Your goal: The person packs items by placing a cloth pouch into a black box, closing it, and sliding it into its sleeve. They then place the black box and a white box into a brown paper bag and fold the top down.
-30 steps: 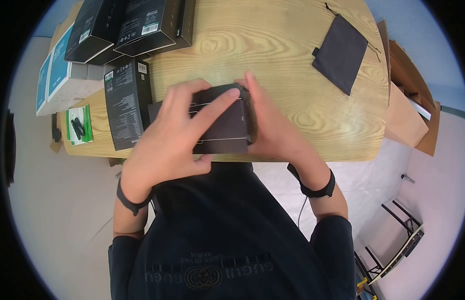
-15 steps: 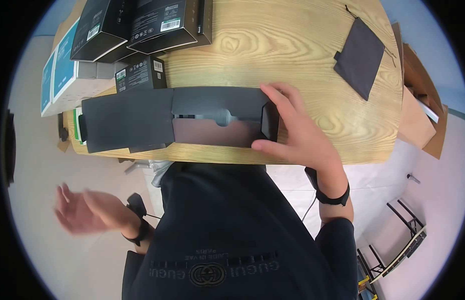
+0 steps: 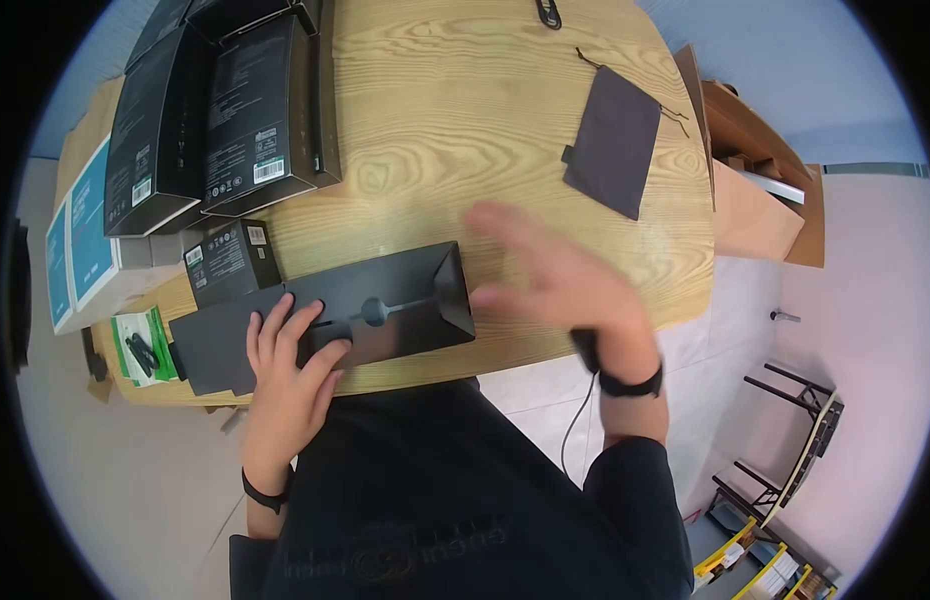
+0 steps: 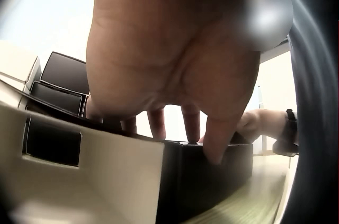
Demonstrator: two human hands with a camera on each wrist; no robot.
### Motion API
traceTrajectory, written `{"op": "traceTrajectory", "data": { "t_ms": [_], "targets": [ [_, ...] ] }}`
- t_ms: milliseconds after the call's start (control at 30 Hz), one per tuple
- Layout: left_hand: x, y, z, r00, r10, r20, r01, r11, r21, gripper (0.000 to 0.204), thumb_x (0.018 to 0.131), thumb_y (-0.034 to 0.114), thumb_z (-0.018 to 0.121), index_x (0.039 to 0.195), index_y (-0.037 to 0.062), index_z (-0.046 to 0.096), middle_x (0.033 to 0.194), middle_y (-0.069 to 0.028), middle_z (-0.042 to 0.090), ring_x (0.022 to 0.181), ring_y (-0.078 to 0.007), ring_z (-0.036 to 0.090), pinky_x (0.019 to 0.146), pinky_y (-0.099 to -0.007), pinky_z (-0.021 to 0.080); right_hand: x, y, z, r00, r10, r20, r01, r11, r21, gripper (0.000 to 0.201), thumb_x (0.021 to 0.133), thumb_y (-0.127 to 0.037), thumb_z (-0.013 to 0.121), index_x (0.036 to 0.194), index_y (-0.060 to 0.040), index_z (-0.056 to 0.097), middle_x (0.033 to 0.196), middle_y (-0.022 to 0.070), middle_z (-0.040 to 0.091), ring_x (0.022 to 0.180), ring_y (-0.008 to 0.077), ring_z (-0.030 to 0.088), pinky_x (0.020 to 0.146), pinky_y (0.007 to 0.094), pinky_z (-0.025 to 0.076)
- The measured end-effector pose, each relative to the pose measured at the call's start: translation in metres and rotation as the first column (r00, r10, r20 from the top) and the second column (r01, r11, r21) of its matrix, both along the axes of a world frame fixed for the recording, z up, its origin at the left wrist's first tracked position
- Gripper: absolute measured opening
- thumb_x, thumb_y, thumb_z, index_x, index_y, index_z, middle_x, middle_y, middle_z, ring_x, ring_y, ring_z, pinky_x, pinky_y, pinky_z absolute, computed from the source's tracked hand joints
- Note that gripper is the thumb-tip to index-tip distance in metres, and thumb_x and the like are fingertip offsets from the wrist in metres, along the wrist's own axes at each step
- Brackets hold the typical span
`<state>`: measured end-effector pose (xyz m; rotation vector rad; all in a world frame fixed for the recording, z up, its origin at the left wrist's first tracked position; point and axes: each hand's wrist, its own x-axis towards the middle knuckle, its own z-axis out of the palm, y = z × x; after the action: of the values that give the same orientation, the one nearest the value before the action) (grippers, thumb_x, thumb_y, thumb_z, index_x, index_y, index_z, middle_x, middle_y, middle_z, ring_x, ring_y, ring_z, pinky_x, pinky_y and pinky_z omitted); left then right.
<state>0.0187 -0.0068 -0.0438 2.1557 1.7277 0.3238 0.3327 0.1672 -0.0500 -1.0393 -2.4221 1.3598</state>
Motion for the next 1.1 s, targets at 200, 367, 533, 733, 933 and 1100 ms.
{"op": "traceTrajectory", "data": {
  "t_ms": [200,367,533,733,933,1100],
  "targets": [
    [-0.002,0.001,0.0,0.995,0.051,0.081,-0.046,0.997,-0.063,0.043,0.082,0.005,0.076,0.122,0.0133,0.064,0.148,-0.013,0.047,0.147,-0.042,0.034,0.121,-0.0671,0.019,0.071,0.16,-0.017,0.84,-0.532,0.103,0.395,0.732,0.555,0.062,0.091,-0.029,0.079,0.141,-0.0006,0.057,0.138,0.0235,0.062,0.127,0.0312,0.06,0.105,0.0413,0.049],
    [-0.006,0.001,0.0,0.998,0.034,0.057,-0.029,0.997,-0.078,0.053,0.081,0.007,0.077,0.131,0.0147,0.063,0.147,-0.0103,0.047,0.146,-0.0399,0.034,0.12,-0.0676,0.02,0.106,0.233,-0.043,0.713,-0.546,0.441,0.279,0.797,0.536,0.049,0.089,-0.028,0.076,0.128,-0.0008,0.064,0.119,0.0233,0.07,0.114,0.0313,0.067,0.099,0.0392,0.051],
    [-0.01,0.005,-0.002,0.994,0.047,0.099,-0.038,0.995,-0.094,0.052,0.08,0.008,0.077,0.13,0.0151,0.064,0.147,-0.0085,0.048,0.146,-0.0392,0.034,0.119,-0.0687,0.02,0.084,0.279,-0.053,0.778,-0.473,0.413,0.261,0.841,0.473,0.044,0.089,-0.028,0.072,0.124,-0.0014,0.067,0.099,0.017,0.071,0.094,0.028,0.069,0.086,0.0385,0.053],
    [-0.013,0.007,-0.004,0.994,0.039,0.102,-0.029,0.995,-0.095,0.052,0.079,0.009,0.078,0.128,0.016,0.066,0.146,-0.0074,0.049,0.146,-0.0385,0.034,0.119,-0.0683,0.021,0.008,0.333,-0.089,0.896,-0.405,0.183,0.119,0.617,0.778,0.049,0.09,-0.027,0.071,0.133,-0.0046,0.064,0.111,0.0241,0.072,0.105,0.0369,0.069,0.095,0.0445,0.053],
    [-0.018,0.007,-0.004,0.984,0.049,0.173,-0.033,0.995,-0.098,0.048,0.083,0.01,0.075,0.13,0.0164,0.067,0.147,-0.005,0.05,0.144,-0.0337,0.038,0.118,-0.0659,0.02,-0.008,0.313,-0.075,0.821,-0.495,0.285,0.13,0.648,0.75,0.043,0.087,-0.015,0.065,0.13,-0.0055,0.065,0.111,0.0233,0.071,0.098,0.0397,0.067,0.088,0.0454,0.053],
    [-0.024,0.008,-0.005,0.977,0.018,0.214,0.005,0.994,-0.107,0.049,0.083,0.011,0.075,0.132,0.0146,0.065,0.148,-0.0062,0.05,0.145,-0.034,0.037,0.119,-0.0648,0.017,0.059,0.286,-0.035,0.758,-0.557,0.34,0.183,0.681,0.709,0.046,0.085,-0.009,0.06,0.13,-0.0054,0.064,0.101,0.0224,0.071,0.089,0.0395,0.065,0.081,0.0455,0.052]
  ]
}}
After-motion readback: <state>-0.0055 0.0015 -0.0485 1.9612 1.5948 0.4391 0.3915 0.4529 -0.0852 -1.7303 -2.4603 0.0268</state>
